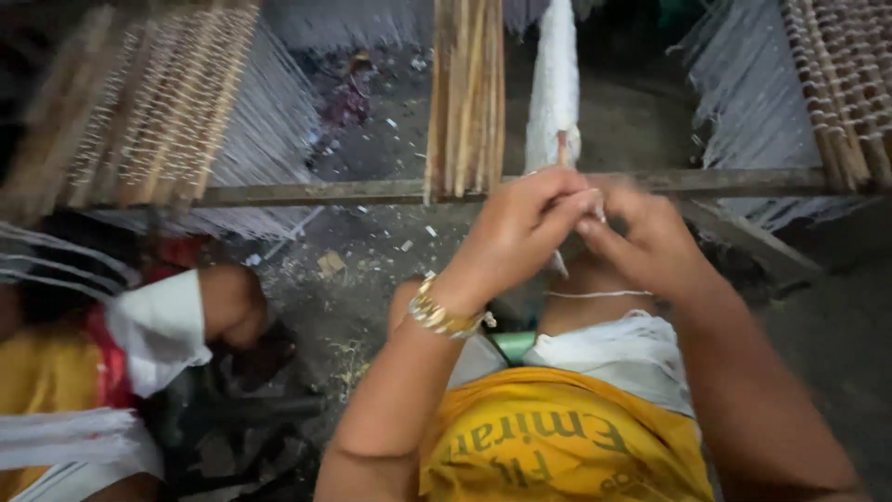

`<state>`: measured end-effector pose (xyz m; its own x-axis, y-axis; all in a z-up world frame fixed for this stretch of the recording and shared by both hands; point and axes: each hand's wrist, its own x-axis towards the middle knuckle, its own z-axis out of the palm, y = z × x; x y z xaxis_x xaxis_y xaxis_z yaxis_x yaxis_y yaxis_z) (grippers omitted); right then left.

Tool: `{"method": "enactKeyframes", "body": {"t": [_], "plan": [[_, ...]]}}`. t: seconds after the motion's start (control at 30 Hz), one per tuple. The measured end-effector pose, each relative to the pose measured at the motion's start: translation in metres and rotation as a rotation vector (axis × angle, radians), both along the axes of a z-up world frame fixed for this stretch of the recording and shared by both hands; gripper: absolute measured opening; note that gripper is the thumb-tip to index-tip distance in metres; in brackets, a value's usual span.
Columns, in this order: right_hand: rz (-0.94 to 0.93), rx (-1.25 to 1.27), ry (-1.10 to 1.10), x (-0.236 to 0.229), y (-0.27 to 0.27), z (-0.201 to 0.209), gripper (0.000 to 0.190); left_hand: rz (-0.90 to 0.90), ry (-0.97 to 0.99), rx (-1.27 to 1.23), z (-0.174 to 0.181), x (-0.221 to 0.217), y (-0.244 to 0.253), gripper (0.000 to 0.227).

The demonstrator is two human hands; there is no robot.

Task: Winding white thread onto a wooden stick in a repetitive looping pattern as part of a weaving process.

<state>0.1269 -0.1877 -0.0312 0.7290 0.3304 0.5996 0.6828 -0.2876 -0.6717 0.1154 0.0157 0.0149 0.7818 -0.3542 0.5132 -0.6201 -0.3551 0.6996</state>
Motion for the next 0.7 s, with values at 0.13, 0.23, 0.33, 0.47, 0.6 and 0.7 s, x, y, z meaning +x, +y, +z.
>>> {"method": "enactKeyframes", "body": {"t": [0.13,0.23,0.33,0.47,0.6,0.7], "plan": [[0.267,-0.145,0.248,0.004,-0.062,-0.044,0.036,-0.091,0.335,-0.285,0.013,-0.034,0.054,0.028],[0.497,0.300,0.303,-0.007,-0.089,-0.062,0.025,-0.338,0.515,-0.804,-0.014,-0.051,0.072,0.022],[0.606,0.990,0.523,-0.021,-0.109,-0.083,0.021,-0.504,0.590,-1.423,-0.047,-0.059,0.068,0.025],[0.927,1.794,0.546,-0.032,-0.128,-0.102,0.032,-0.674,0.628,-1.946,-0.055,-0.065,0.048,0.035],[0.573,1.359,0.583,-0.058,-0.027,-0.014,0.030,-0.525,0.649,-1.736,-0.033,-0.069,0.008,0.028],[0.782,1.227,0.433,-0.082,0.057,0.023,0.052,-0.408,0.639,-1.506,-0.018,-0.074,-0.021,0.027]]}}
